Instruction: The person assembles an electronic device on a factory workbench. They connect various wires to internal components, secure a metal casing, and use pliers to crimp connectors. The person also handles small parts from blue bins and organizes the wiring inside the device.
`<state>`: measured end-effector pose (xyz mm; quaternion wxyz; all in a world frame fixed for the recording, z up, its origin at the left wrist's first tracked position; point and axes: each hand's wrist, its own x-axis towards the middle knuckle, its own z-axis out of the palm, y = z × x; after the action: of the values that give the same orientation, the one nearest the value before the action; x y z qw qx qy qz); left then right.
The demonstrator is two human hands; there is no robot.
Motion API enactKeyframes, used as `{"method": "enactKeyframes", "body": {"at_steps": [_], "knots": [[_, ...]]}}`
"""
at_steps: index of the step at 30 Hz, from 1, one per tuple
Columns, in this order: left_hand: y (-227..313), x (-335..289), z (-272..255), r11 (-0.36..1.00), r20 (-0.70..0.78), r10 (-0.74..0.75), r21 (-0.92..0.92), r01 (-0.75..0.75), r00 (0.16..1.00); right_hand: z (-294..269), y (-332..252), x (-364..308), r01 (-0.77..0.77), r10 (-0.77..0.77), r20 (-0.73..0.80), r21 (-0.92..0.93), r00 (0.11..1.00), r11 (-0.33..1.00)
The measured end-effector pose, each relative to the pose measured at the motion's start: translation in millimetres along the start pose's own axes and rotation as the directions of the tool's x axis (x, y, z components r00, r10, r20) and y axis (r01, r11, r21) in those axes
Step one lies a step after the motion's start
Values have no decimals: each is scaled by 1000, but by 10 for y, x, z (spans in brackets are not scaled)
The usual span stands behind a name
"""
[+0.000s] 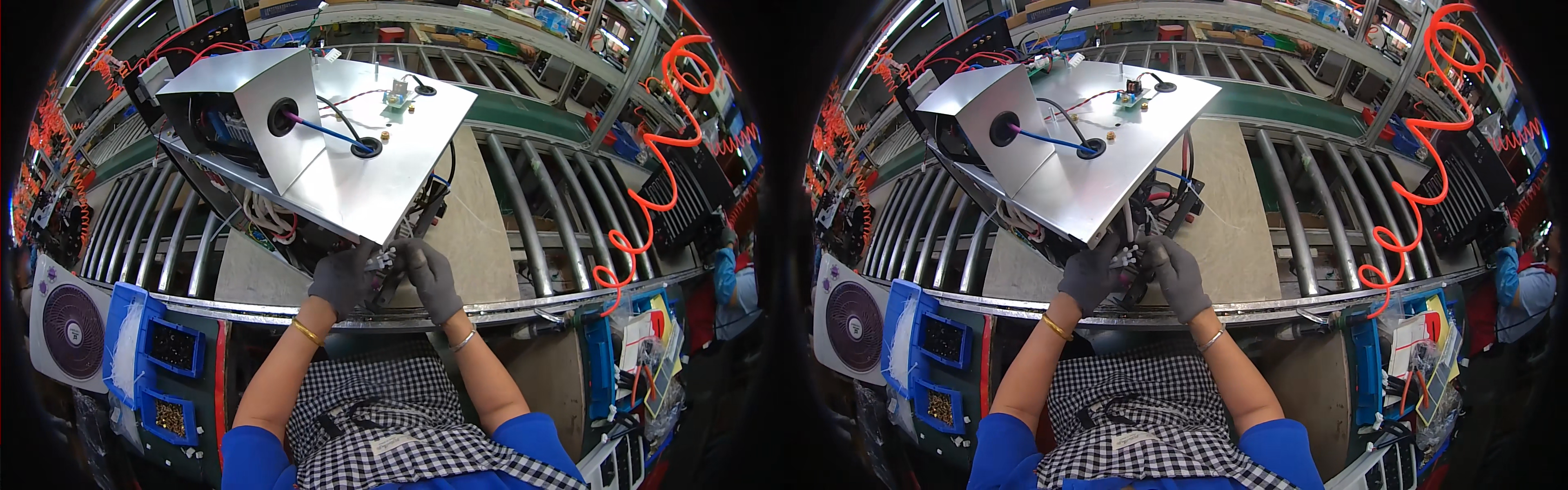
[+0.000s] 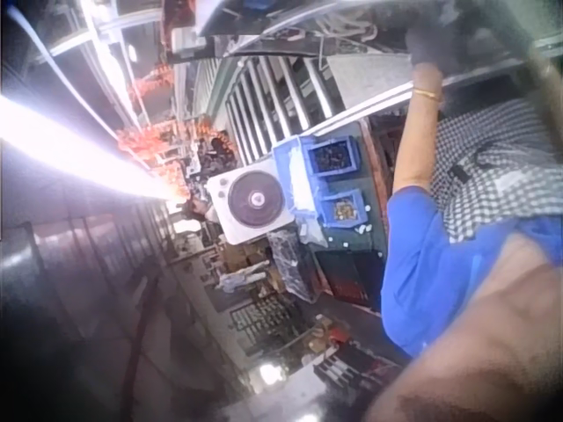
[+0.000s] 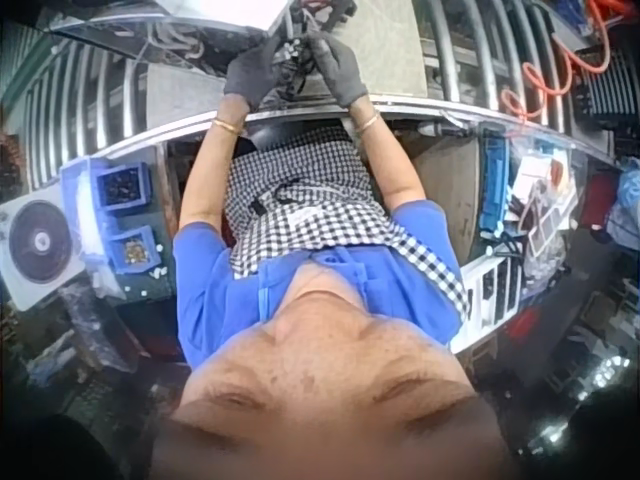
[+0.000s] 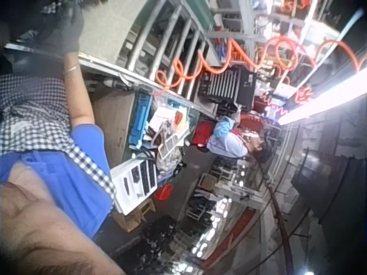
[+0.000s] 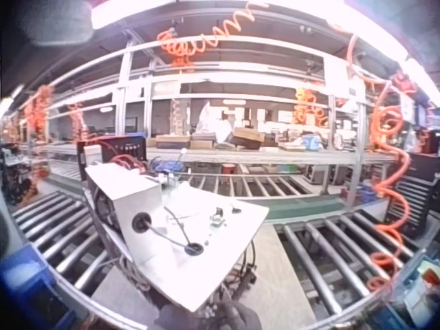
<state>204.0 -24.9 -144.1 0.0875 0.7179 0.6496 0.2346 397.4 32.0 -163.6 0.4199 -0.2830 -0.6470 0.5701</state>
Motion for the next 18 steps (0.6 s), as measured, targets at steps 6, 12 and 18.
{"method": "enactKeyframes", "body": {"at_steps": [6,12,18], "knots": [[170,78,-110,997,42,-16,81,13,999,73,-336,39,2,-14,-62,-181,998,983],[42,133,85,995,-36,43,89,-40,998,-197,-406,-106,37,-27,-453,13,891,999],[27,118,163,971,-12,0,-240,-3,1000,-509,-256,-299,226,-175,-715,-25,676,974]]}}
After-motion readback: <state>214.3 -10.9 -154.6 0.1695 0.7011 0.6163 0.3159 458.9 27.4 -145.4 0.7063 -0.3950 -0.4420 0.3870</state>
